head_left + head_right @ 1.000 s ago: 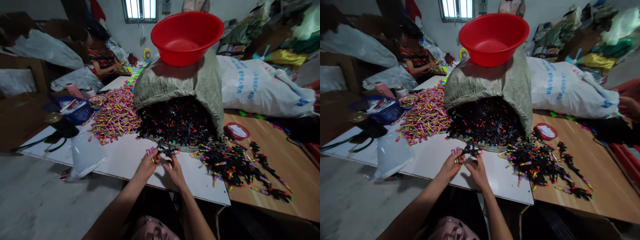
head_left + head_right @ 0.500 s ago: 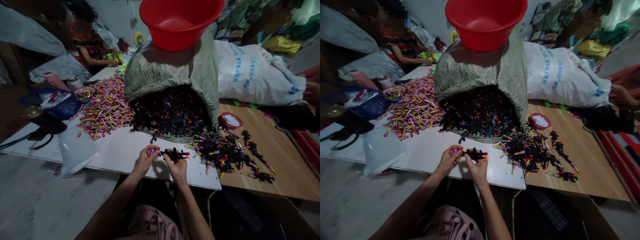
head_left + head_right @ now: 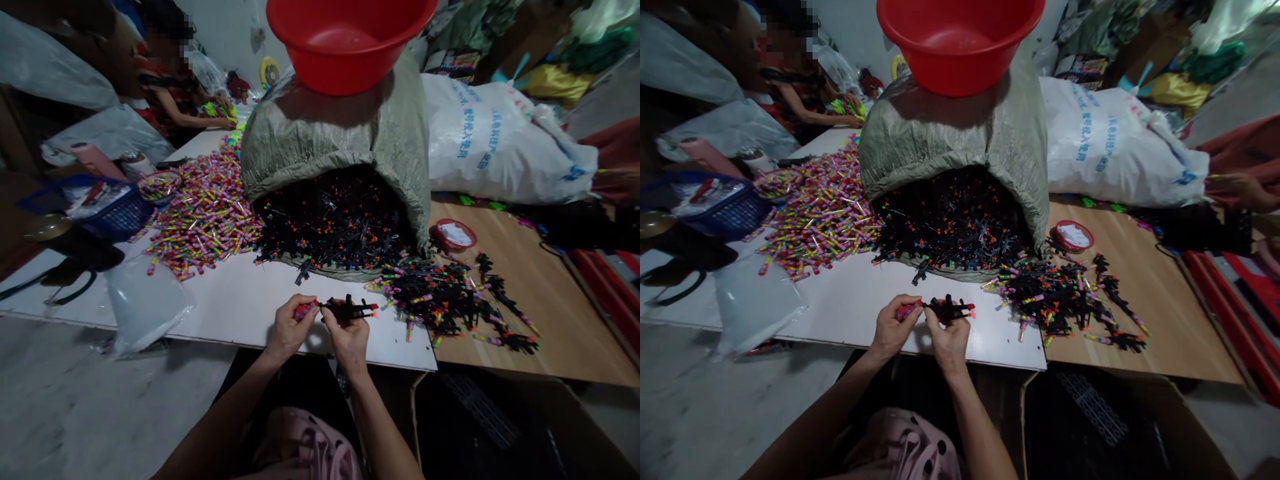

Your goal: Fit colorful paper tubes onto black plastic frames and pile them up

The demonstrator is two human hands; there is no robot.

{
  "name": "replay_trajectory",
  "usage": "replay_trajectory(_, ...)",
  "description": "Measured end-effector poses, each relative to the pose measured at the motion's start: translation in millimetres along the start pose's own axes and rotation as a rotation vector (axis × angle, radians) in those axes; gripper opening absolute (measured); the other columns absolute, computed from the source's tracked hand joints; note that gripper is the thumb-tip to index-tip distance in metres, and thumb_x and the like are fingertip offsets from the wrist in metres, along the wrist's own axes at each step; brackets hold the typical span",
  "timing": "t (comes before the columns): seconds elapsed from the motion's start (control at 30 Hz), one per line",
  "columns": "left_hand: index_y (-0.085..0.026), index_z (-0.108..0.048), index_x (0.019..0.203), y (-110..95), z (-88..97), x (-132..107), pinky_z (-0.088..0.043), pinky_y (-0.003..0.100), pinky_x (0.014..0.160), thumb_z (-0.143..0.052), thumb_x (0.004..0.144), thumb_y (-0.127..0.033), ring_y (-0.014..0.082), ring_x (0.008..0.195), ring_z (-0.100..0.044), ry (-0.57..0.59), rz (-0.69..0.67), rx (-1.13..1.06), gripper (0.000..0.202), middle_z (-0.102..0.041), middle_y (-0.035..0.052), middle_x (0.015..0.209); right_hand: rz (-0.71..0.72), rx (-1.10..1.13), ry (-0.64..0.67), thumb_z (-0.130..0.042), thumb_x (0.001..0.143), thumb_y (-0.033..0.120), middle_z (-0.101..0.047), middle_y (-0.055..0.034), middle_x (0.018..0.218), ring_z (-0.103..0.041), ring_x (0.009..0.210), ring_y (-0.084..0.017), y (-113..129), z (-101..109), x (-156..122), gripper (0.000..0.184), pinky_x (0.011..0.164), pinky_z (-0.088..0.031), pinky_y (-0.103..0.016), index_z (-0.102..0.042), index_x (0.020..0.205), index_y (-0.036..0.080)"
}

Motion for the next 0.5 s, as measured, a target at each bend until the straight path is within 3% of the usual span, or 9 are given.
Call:
replay_trajectory(0.1, -0.019, -0.067, 0.080, -6.4, -6.3, -8.4, -0.047, 0.026, 0.068, -0.062, 0.072, -0.031, 0.0156, 0.073, -0.061, 0.079, -0.154, 0.127, 0.015, -0.068, 0.0055, 0.077, -0.099, 0.007, 0.033, -0.070, 0.056, 0.038, -0.066, -0.0020, 0.058, -0.058, 0.051, -0.014, -16.6, 2.9, 0.4, 0.026, 0.050, -0.049, -0.026, -0.067, 0.068, 0.015)
replay_trajectory(0.17, -0.018, -0.066, 0.079, 12.0, -10.7, -13.4, -0.047, 0.025, 0.064, -0.061, 0.073, -0.032, 0.0144, 0.067, -0.060, 0.117, -0.059, 0.120, 0.016, -0.067, 0.0046, 0.073, -0.152, 0.006, 0.072, -0.071, 0.055, 0.037, -0.062, 0.0001, 0.051, -0.055, 0.046, -0.013, -26.9, 2.2, -0.1, 0.026, 0.047, -0.046, -0.025, -0.067, 0.067, 0.015)
replay_trajectory(0.27, -0.017, -0.063, 0.079, 48.9, -13.1, -20.8, -0.042, 0.022, 0.046, -0.057, 0.076, -0.040, 0.0099, 0.046, -0.050, 0.100, 0.193, -0.005, 0.024, -0.062, 0.0001, 0.060, -0.182, 0.015, 0.113, -0.071, 0.054, 0.037, -0.063, -0.0002, 0.051, -0.056, 0.047, -0.013, -32.5, 0.0, -0.8, 0.025, 0.048, -0.046, -0.025, -0.065, 0.065, 0.015)
replay_trajectory(0.33, -0.017, -0.062, 0.082, 57.2, -12.0, -23.0, -0.040, 0.022, 0.043, -0.054, 0.078, -0.044, 0.0093, 0.043, -0.047, 0.075, 0.231, -0.031, 0.029, -0.060, -0.0012, 0.057, -0.169, 0.018, 0.128, -0.071, 0.055, 0.037, -0.064, -0.0007, 0.053, -0.057, 0.049, -0.014, -30.3, -0.7, -0.5, 0.024, 0.050, -0.047, -0.025, -0.065, 0.064, 0.016)
replay_trajectory(0.5, -0.020, -0.066, 0.085, 35.9, -10.8, -26.7, -0.050, 0.026, 0.065, -0.056, 0.077, -0.036, 0.0160, 0.068, -0.064, 0.146, -0.012, 0.172, 0.020, -0.070, 0.0043, 0.075, -0.202, 0.040, 0.141, -0.073, 0.057, 0.038, -0.063, 0.0006, 0.052, -0.057, 0.048, -0.013, -44.4, -3.8, -6.3, 0.028, 0.050, -0.048, -0.026, -0.066, 0.071, 0.015)
Point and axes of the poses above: each hand's wrist, its own x-axis towards the middle knuckle, its own z-axis out of the back of the hand, y = z × x, the point moved 9 cm from there along x, towards the middle knuckle
